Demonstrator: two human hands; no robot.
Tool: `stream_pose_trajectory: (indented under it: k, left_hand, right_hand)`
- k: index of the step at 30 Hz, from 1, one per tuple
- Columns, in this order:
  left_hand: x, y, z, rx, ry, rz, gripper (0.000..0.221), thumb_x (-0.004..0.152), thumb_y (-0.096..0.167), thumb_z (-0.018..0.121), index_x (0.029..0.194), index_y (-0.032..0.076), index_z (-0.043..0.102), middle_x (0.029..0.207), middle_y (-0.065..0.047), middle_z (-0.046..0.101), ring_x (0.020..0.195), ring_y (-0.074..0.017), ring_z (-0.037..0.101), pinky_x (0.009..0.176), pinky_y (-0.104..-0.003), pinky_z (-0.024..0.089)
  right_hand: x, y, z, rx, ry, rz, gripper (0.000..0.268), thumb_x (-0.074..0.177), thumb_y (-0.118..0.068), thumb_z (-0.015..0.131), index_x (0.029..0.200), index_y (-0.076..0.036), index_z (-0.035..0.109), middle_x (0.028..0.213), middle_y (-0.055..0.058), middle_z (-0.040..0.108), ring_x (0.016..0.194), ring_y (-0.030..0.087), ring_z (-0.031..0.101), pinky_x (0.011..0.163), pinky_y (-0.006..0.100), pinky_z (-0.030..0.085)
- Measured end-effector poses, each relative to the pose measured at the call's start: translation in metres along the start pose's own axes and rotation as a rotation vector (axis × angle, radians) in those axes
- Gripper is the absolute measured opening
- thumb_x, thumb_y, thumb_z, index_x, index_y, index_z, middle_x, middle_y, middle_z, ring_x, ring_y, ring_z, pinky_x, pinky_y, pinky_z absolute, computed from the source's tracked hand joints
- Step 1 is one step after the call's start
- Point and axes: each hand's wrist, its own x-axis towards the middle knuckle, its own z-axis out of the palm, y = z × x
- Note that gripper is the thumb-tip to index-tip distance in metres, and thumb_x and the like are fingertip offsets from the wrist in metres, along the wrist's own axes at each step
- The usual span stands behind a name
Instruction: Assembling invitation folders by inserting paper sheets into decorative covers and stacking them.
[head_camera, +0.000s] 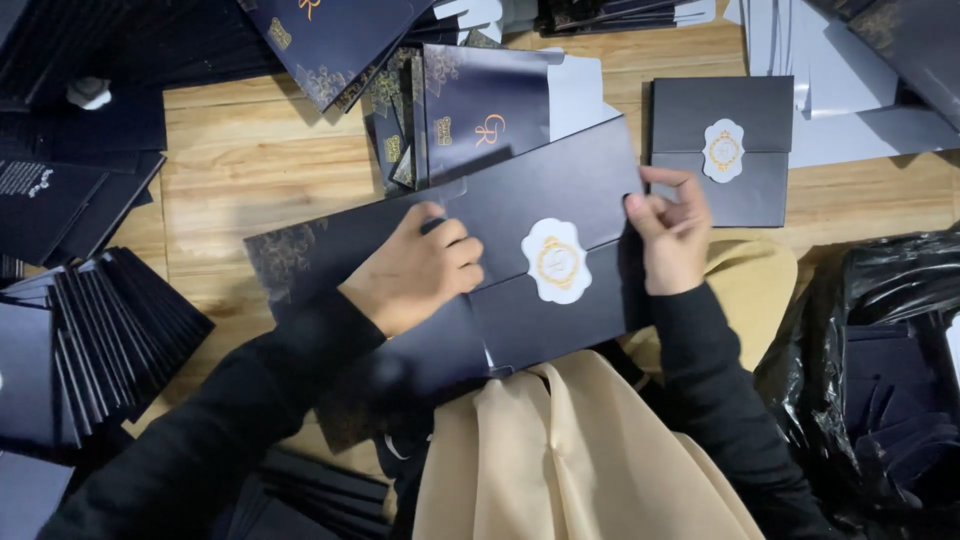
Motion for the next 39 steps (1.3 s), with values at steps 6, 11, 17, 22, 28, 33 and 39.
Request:
stream_pose_trajectory:
  k: [6,11,17,22,28,33,39]
  left_hand:
    - [0.018,-0.002,-0.032,-0.070,0.064,0.001,0.016,0.086,0.026,0.055,0.072,0.019,0.054,0.075,0.006,0.045,0.086,-0.0147,0.046,0.090,-0.043,0.029]
    - [0.029,-0.005,-0.045,-0.055,0.069,-0.005,0.011,0.081,0.028,0.056,0.075,0.019,0.056,0.093,0.000,0.049,0.107,-0.0211,0.044,0.101,-0.055,0.021]
    - [0.038,-0.006,-0.076,-0.085,0.315,-0.051,0.024,0.071,0.021,0.076,0.062,0.023,0.054,0.116,-0.004,0.054,0.116,-0.0260,0.047,0.100,-0.053,0.031]
    - [-0.008,-0.010,-0.092,-0.162,0.140,-0.598,0.025,0.067,0.047,0.066,0.076,0.024,0.063,0.082,-0.002,0.043,0.077,-0.0213,0.037,0.065,-0.047,0.026]
    - [-0.178,-0.009,0.081,0.004,0.435,-0.915,0.027,0.094,0.020,0.042,0.113,0.001,0.041,0.113,-0.019,0.044,0.106,-0.0317,0.046,0.090,-0.037,0.035]
    - [-0.112,0.050,0.016,-0.941,0.156,-1.782,0.067,0.084,0.065,0.038,0.120,0.010,0.055,0.108,-0.027,0.056,0.105,-0.0460,0.048,0.088,-0.054,0.035]
    - [-0.088,0.058,0.013,-1.583,0.874,-1.513,0.042,0.092,0.041,0.049,0.075,0.005,0.063,0.061,-0.013,0.063,0.049,-0.0177,0.062,0.042,-0.028,0.051]
  right_hand:
    - [0.018,-0.013,-0.027,-0.021,0.004,-0.066,0.023,0.088,0.000,0.060,0.109,-0.004,0.051,0.057,0.003,0.053,0.047,0.010,0.053,0.048,0.020,0.046]
    - [0.026,-0.019,-0.034,-0.029,0.001,0.013,0.019,0.088,-0.003,0.061,0.105,-0.005,0.053,0.062,0.003,0.058,0.053,0.007,0.054,0.053,0.019,0.047]
    - [0.022,-0.041,-0.027,-0.066,0.071,0.012,0.021,0.079,-0.009,0.064,0.097,-0.017,0.055,0.102,-0.002,0.061,0.076,0.002,0.056,0.080,0.017,0.041]
    - [0.015,-0.026,-0.021,0.024,0.090,0.028,0.019,0.082,-0.005,0.061,0.097,-0.014,0.057,0.056,-0.008,0.050,0.057,-0.001,0.042,0.074,0.017,0.037]
    - [0.026,0.003,-0.010,0.119,0.054,-0.009,0.018,0.086,-0.005,0.060,0.102,-0.010,0.054,0.061,-0.004,0.056,0.060,0.001,0.050,0.068,0.016,0.043]
    - [0.025,0.008,0.016,0.191,0.020,-0.039,0.020,0.088,-0.003,0.059,0.106,-0.005,0.051,0.066,0.002,0.062,0.063,0.006,0.059,0.067,0.019,0.051]
    - [0.010,-0.008,0.032,0.133,0.004,-0.119,0.020,0.090,-0.001,0.056,0.109,-0.005,0.050,0.060,0.001,0.053,0.057,0.005,0.048,0.060,0.018,0.046]
